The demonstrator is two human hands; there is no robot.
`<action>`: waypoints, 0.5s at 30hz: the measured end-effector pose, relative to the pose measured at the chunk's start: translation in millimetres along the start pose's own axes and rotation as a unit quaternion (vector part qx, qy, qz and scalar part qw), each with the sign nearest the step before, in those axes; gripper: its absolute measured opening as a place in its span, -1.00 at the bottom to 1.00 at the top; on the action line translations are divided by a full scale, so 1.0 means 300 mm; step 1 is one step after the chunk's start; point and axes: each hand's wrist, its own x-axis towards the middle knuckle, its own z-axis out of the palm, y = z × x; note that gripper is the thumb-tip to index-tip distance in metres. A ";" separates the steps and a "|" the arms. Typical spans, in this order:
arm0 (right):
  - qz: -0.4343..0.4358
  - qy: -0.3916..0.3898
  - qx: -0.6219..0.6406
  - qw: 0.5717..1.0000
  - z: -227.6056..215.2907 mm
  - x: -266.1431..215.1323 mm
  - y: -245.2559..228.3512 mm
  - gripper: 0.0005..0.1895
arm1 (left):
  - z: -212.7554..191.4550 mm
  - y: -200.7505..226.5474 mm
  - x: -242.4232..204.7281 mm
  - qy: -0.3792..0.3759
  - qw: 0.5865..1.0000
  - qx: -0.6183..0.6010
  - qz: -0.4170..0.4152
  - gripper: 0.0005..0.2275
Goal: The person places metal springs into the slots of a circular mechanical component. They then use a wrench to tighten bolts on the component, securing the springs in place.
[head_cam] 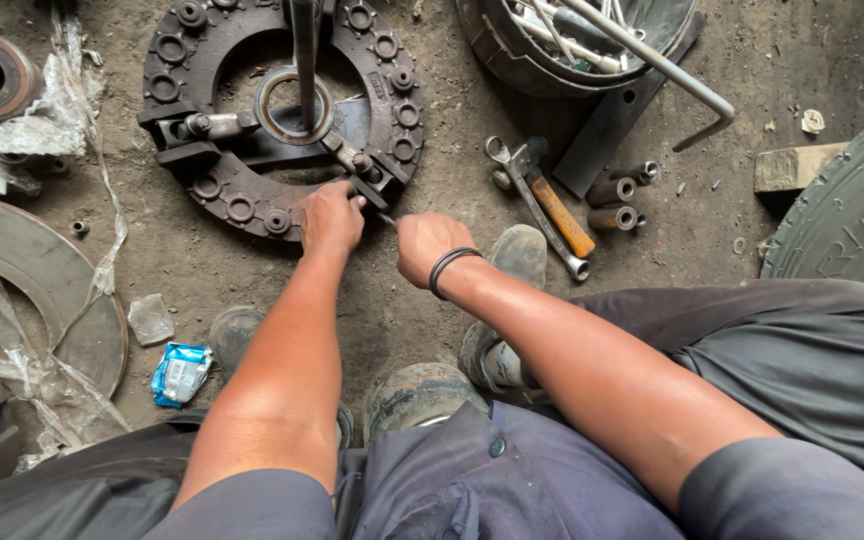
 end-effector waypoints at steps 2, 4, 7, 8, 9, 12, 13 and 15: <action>-0.008 0.003 0.012 1.000 0.012 0.004 0.011 -0.72 | 0.022 -0.016 0.015 0.045 0.998 0.021 0.036 -0.83; 0.006 -0.006 0.016 1.000 0.015 0.015 0.018 -0.66 | 0.033 -0.045 0.053 0.027 0.999 0.018 0.019 -0.84; 0.026 -0.017 0.024 0.999 -0.021 0.027 0.020 -0.53 | 0.041 -0.067 0.097 0.001 1.000 -0.004 0.001 -0.80; 0.033 -0.024 0.029 0.999 -0.029 0.018 0.018 -0.49 | 0.047 -0.078 0.093 -0.010 1.000 -0.013 -0.006 -0.78; 0.035 -0.032 0.027 0.999 -0.036 0.010 0.015 -0.49 | 0.051 -0.089 0.092 -0.026 0.999 -0.016 -0.021 -0.78; 0.038 -0.035 0.017 0.999 -0.071 -0.005 -0.002 -0.47 | 0.053 -0.090 0.114 -0.052 0.997 -0.025 -0.043 -0.77; 0.037 -0.028 0.013 0.999 -0.078 -0.010 -0.013 -0.45 | 0.055 -0.086 0.116 -0.048 0.998 -0.025 -0.038 -0.76; 0.040 -0.020 0.008 0.999 -0.082 -0.027 -0.027 -0.44 | 0.057 -0.082 0.110 -0.044 0.998 -0.025 -0.037 -0.76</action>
